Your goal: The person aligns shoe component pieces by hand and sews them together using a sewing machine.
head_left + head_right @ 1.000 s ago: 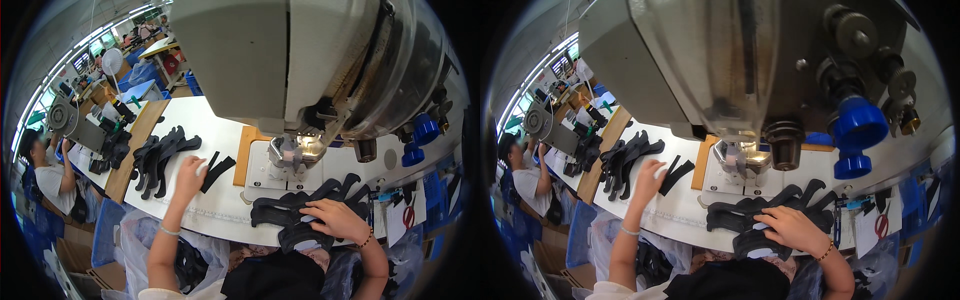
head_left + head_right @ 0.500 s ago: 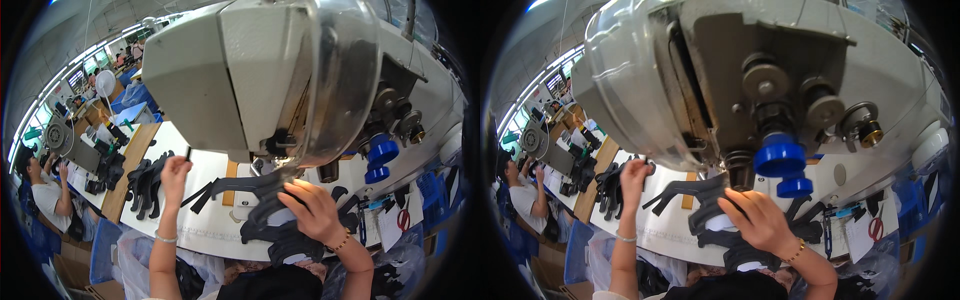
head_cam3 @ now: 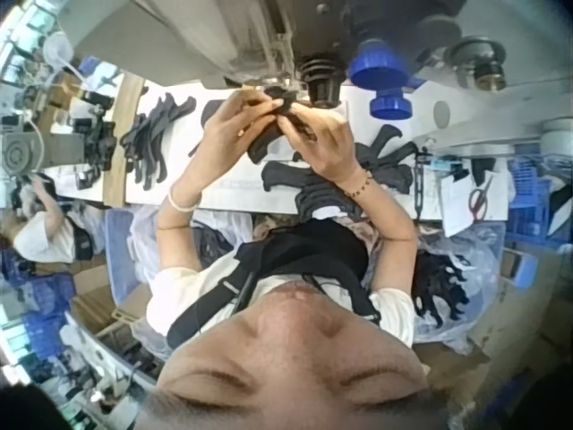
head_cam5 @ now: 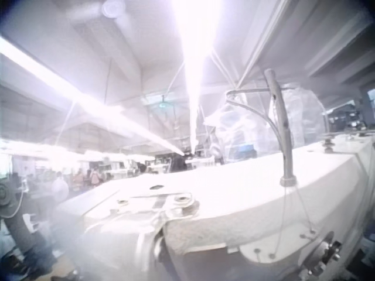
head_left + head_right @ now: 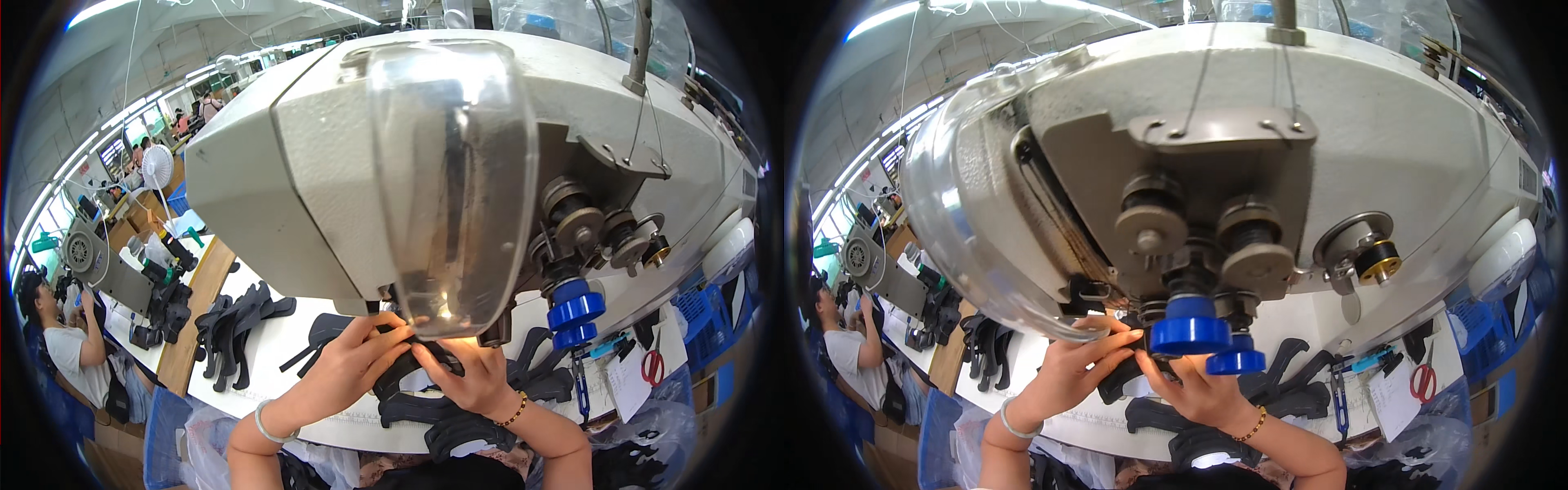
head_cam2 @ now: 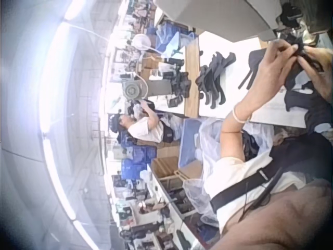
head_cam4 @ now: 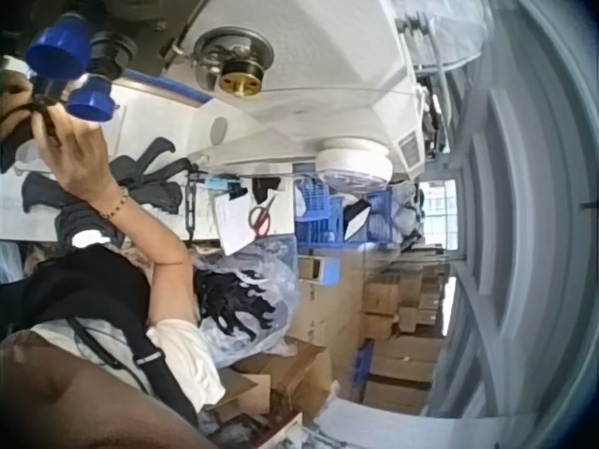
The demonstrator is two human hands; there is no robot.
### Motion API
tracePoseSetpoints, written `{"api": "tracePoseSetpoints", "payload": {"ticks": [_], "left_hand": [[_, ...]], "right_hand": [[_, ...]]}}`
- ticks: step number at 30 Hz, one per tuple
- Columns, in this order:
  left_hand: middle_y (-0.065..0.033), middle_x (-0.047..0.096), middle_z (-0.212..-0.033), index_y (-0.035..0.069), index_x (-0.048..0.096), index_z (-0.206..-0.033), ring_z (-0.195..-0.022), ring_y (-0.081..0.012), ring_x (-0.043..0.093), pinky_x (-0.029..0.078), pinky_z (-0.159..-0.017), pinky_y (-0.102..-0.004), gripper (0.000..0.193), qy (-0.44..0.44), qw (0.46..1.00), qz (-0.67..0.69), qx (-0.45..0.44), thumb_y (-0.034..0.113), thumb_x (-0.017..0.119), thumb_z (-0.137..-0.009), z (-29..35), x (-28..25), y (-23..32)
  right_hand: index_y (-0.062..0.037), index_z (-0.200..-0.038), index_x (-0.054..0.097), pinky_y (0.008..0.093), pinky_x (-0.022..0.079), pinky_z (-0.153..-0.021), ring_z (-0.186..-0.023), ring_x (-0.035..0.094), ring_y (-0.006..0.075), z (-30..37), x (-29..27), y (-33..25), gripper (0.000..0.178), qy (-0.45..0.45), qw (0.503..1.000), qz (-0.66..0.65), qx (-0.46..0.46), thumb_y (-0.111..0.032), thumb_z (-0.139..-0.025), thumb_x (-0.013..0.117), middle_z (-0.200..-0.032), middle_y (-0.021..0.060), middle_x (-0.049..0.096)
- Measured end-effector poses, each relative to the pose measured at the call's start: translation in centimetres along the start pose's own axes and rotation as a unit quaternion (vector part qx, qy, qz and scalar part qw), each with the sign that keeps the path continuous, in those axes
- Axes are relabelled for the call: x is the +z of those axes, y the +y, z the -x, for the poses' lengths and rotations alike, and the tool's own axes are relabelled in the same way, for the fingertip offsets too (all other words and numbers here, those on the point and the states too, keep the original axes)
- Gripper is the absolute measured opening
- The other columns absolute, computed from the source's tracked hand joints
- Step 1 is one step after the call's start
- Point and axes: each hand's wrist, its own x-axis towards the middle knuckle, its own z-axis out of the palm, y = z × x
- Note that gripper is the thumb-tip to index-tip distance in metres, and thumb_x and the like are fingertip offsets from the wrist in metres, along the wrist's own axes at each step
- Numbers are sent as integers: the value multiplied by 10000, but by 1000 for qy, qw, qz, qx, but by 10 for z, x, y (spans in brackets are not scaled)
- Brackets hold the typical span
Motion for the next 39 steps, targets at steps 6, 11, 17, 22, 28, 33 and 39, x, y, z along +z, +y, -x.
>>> {"api": "tracePoseSetpoints", "payload": {"ticks": [6, 11, 17, 22, 28, 33, 39], "left_hand": [[-153, 522, -1144, 21, 592, -1171, -903, -326, 607, 519, -764, -371, 346, -18, 999, -12, 30, 12, 621, -826, -5, 1, -1], [-156, 515, -1153, 34, 591, -1184, -972, -333, 578, 509, -793, -386, 390, -23, 999, -27, 35, 3, 642, -798, -2, 0, -3], [-106, 546, -1154, 73, 614, -1175, -1011, -277, 562, 494, -761, -368, 441, 11, 989, -123, 83, 8, 682, -745, -4, 0, -2], [-45, 593, -1146, 98, 640, -1139, -971, -231, 579, 477, -737, -337, 451, 14, 980, -157, 123, 18, 709, -700, -6, -2, -6], [-103, 643, -998, 44, 687, -993, -799, -257, 612, 492, -700, -331, 266, 3, 993, -95, 65, 22, 707, -729, -15, -4, -14], [-82, 681, -955, 29, 690, -978, -817, -221, 653, 522, -730, -291, 220, 23, 996, -50, 68, 26, 692, -758, -18, -5, -23], [-71, 627, -921, 93, 673, -1054, -799, -275, 613, 518, -686, -369, 359, 27, 986, -93, 133, 36, 694, -701, -18, -4, -30]], "right_hand": [[-234, -998, 705, 374, 464, -844, -950, 546, 188, 6, -1, 0, 243, -18, 999, -17, 26, -203, -758, 691, -944, 15, 567], [-237, -999, 704, 375, 462, -843, -939, 563, 199, 2, -5, 3, 253, -35, 998, -52, 16, -183, -753, 669, -933, 24, 575], [-213, -993, 698, 392, 471, -834, -948, 568, 230, 1, -5, 4, 238, -45, 997, -57, 11, -176, -763, 651, -977, 60, 597], [-206, -1044, 661, 334, 513, -744, -881, 610, 215, -9, -8, 6, 273, -59, 995, -78, 12, -126, -785, 633, -1024, 72, 612], [-194, -1104, 640, 322, 512, -751, -914, 601, 228, -13, -7, 7, 306, -71, 997, -30, 1, -118, -812, 588, -1063, 83, 599], [-215, -1147, 631, 351, 485, -798, -882, 547, 187, -14, -3, 0, 338, -97, 995, 36, -2, -150, -826, 545, -914, 21, 564], [-232, -1132, 648, 380, 453, -811, -843, 507, 179, -3, 5, -10, 387, -71, 996, 37, 32, -92, -789, 535, -832, 13, 512]]}}
